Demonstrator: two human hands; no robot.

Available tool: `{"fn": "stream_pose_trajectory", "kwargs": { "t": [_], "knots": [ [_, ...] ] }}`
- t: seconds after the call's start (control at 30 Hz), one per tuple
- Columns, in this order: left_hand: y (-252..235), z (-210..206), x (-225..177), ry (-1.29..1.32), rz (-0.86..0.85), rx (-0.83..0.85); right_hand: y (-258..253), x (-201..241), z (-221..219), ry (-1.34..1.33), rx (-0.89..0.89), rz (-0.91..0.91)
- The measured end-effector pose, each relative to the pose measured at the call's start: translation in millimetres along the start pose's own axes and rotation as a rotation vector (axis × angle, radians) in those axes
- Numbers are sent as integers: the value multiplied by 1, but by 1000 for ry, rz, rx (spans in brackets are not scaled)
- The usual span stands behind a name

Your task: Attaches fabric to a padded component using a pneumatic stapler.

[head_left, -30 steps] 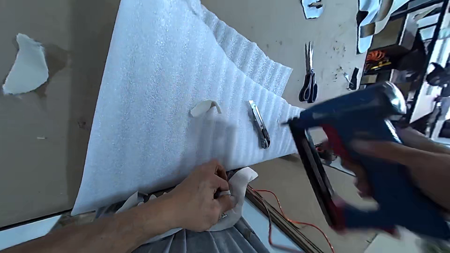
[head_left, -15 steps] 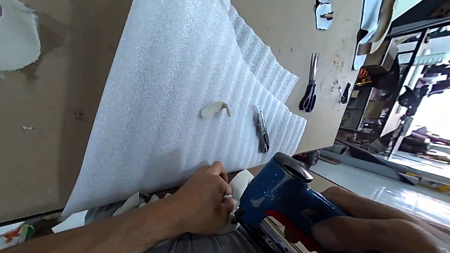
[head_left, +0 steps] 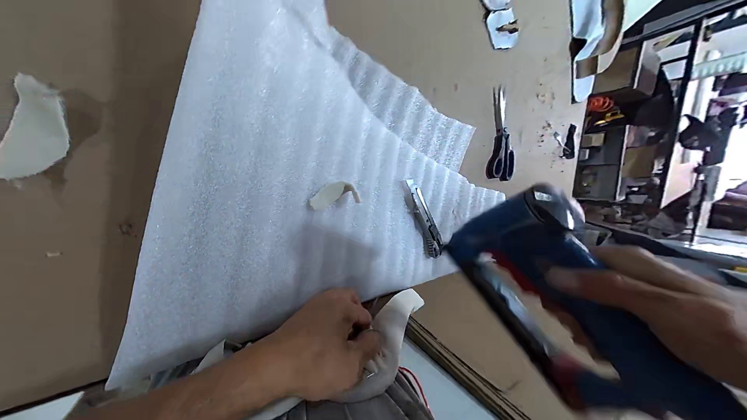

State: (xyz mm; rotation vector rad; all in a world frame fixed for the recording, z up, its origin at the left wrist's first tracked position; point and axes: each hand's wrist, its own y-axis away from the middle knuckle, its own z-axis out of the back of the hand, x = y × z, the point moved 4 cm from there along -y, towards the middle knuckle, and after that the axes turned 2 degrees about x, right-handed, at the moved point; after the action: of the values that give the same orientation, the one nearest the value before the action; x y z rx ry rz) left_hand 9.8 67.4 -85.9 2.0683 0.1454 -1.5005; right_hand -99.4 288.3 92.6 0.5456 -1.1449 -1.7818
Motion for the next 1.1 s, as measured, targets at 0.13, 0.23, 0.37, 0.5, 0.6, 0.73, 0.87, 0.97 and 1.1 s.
{"fn": "stream_pose_trajectory", "kwargs": {
  "t": [0.13,0.23,0.37,0.5,0.6,0.73,0.87,0.97,1.1],
  "knots": [
    [13,-11,-28,-288,134,8,-58,-27,26,475,-407,170],
    [17,-29,-37,-390,211,-77,-115,-47,22,468,-598,200],
    [28,-25,-34,-370,206,-237,-165,-76,7,380,-723,333],
    [55,5,-29,-263,-26,-259,-133,-95,-11,83,-745,510],
    [73,37,-32,0,-136,-204,-94,-120,-52,-480,-576,700],
    [83,77,-31,274,-222,-246,-85,-151,-137,-872,-466,744],
    [79,99,-39,409,-323,-303,-80,-139,-194,-1014,-410,807],
    [71,103,-44,472,-404,-353,-61,-117,-198,-990,-400,877],
    [58,98,-42,556,-467,-457,-30,-114,-170,-1004,-446,873]
  ]
}}
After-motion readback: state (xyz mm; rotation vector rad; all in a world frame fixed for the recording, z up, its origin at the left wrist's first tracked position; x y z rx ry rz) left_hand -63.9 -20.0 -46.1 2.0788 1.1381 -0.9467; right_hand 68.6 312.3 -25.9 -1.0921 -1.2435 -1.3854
